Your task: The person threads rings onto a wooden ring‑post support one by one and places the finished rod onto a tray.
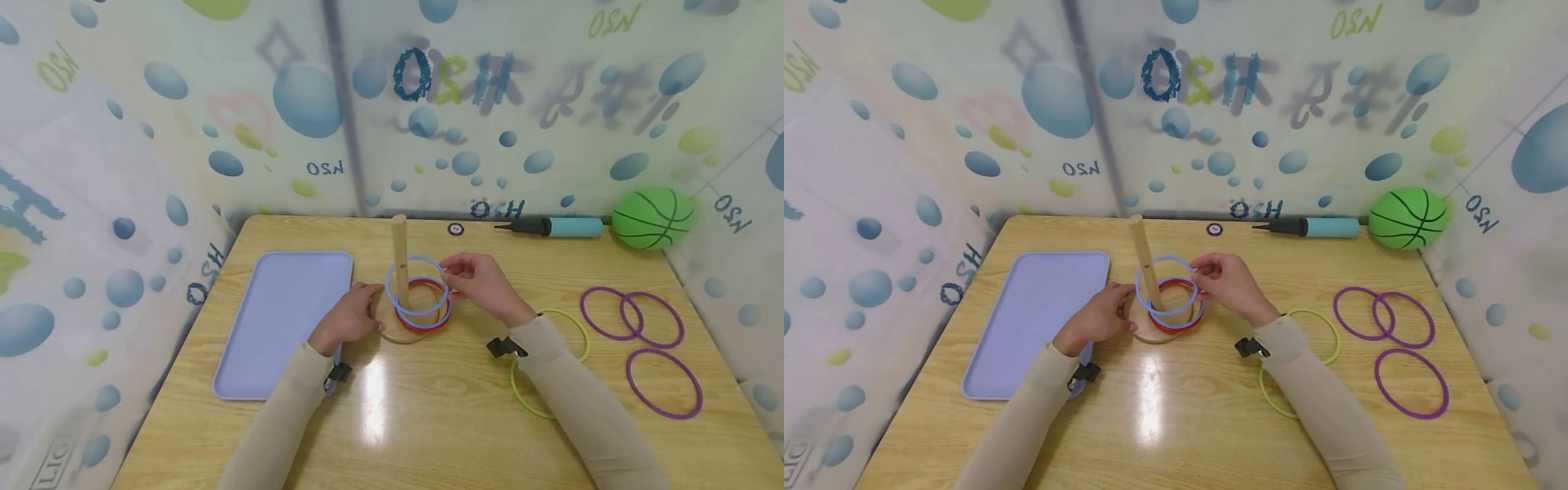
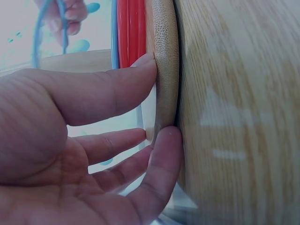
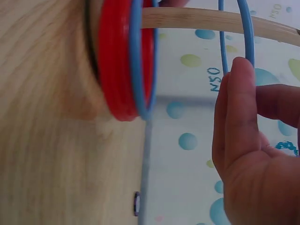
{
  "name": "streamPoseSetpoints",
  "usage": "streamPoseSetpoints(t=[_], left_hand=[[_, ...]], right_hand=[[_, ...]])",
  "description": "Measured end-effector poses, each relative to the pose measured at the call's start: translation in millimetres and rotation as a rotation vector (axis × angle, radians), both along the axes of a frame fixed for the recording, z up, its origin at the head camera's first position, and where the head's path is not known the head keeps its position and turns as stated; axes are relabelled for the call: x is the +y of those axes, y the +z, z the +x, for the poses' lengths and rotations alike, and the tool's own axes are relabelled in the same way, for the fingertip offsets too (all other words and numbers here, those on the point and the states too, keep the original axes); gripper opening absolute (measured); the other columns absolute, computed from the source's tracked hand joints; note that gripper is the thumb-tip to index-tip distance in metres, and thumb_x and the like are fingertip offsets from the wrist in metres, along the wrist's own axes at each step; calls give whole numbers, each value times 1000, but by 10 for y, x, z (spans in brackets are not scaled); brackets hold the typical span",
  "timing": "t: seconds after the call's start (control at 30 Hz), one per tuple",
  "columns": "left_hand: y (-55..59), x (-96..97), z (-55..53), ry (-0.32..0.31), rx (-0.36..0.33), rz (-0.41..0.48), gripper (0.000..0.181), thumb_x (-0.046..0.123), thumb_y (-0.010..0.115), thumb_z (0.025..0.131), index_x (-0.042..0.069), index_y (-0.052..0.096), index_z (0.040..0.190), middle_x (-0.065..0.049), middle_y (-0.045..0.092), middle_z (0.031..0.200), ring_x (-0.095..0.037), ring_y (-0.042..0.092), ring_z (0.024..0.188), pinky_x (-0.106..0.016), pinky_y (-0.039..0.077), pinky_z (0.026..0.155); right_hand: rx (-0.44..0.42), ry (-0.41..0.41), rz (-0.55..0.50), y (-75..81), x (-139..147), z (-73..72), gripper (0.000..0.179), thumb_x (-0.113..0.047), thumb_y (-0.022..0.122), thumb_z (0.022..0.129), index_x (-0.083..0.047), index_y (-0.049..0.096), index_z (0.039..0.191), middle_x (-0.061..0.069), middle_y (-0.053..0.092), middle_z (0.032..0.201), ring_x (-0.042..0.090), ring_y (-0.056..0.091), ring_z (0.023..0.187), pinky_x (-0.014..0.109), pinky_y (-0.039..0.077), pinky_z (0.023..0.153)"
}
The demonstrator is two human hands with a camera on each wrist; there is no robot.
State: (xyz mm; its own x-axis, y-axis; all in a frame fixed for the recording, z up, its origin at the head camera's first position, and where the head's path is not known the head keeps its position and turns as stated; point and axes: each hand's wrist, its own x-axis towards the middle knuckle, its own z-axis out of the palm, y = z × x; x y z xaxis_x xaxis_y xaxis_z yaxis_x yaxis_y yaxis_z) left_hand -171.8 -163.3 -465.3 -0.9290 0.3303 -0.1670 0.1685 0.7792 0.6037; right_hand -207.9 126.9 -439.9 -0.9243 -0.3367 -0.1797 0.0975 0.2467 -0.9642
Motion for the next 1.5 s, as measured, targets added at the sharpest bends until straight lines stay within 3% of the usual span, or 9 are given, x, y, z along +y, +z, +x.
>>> streamPoseSetpoints(t=[0.33,0.77,1.07,1.27,1.5], left_hand=[[24,12,10,11,-25,-10,82,10,88,83,-3,49,155,-26,52,149,-38,56,132,-50,46,114],[18,9,3,5,-49,-16,81,10,86,86,-1,47,157,-25,50,152,-38,54,135,-52,45,115],[3,8,-3,5,-53,-21,81,11,86,87,0,46,157,-25,50,153,-39,54,137,-52,45,115],[3,3,-2,7,-51,-27,81,11,86,87,0,47,157,-25,50,153,-38,54,137,-51,45,115],[6,-6,7,4,-42,-22,80,11,86,87,0,48,156,-26,51,153,-40,52,140,-53,44,117]], right_hand=[[-36,-4,7,-243,61,0,33,-3,65,101,9,63,132,20,67,111,12,70,84,37,66,77],[-80,6,88,-323,96,-11,33,-5,65,101,6,64,132,17,67,108,17,71,80,35,66,75],[-48,11,153,-391,159,-48,35,-5,65,98,6,64,131,18,68,107,19,72,78,32,65,73],[-34,2,172,-374,256,-44,37,-6,67,99,5,65,134,19,69,110,22,73,87,35,65,79],[24,2,203,-225,456,68,40,-15,67,104,6,62,139,27,69,118,33,71,101,40,64,87]])
